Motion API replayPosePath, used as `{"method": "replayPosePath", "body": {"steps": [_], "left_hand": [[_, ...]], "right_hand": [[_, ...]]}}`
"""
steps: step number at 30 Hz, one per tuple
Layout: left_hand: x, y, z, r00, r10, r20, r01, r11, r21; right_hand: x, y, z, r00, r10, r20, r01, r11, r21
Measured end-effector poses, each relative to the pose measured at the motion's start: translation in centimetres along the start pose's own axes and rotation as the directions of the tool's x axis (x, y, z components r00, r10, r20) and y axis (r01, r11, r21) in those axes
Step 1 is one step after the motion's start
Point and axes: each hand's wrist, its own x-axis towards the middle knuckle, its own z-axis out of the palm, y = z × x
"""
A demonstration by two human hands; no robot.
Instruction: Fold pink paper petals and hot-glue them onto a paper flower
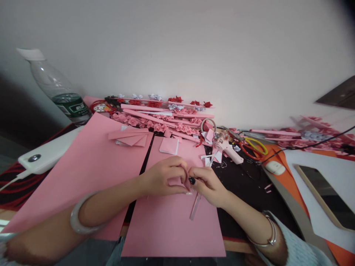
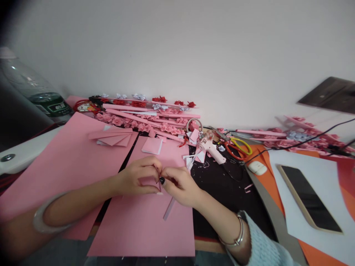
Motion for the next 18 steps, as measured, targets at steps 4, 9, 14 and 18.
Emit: {"method": "replayPosePath", "body": {"steps": [4, 9, 14, 18], "left_hand": [[-0.19, -0.1, 0.01, 0.999, 0.023, 0.048, -0.026, 0.997, 0.073], [-0.11, -0.04, -0.05, 0.994, -0.099, -0.05, 0.101, 0.994, 0.029], [0.19, -0.38, -0.01, 0.883, -0.428, -0.193, 0.312, 0.843, -0.439], [0.38, -0.48, 0.0, 0.809, -0.574, -0.129, 0.359, 0.655, -0.665]], "right_hand": [[-0.05, -0.06, 0.17, 0.998, -0.03, -0.061, 0.024, 0.996, -0.085], [-0.22, -0.09, 0.1, 0.971, -0.105, -0.214, 0.044, 0.962, -0.27], [-0.42, 0.09, -0.14, 0.942, -0.067, -0.328, -0.024, 0.964, -0.266], [-0.41, 0.45, -0.18, 0.926, -0.049, -0.374, -0.059, 0.961, -0.271]]}}
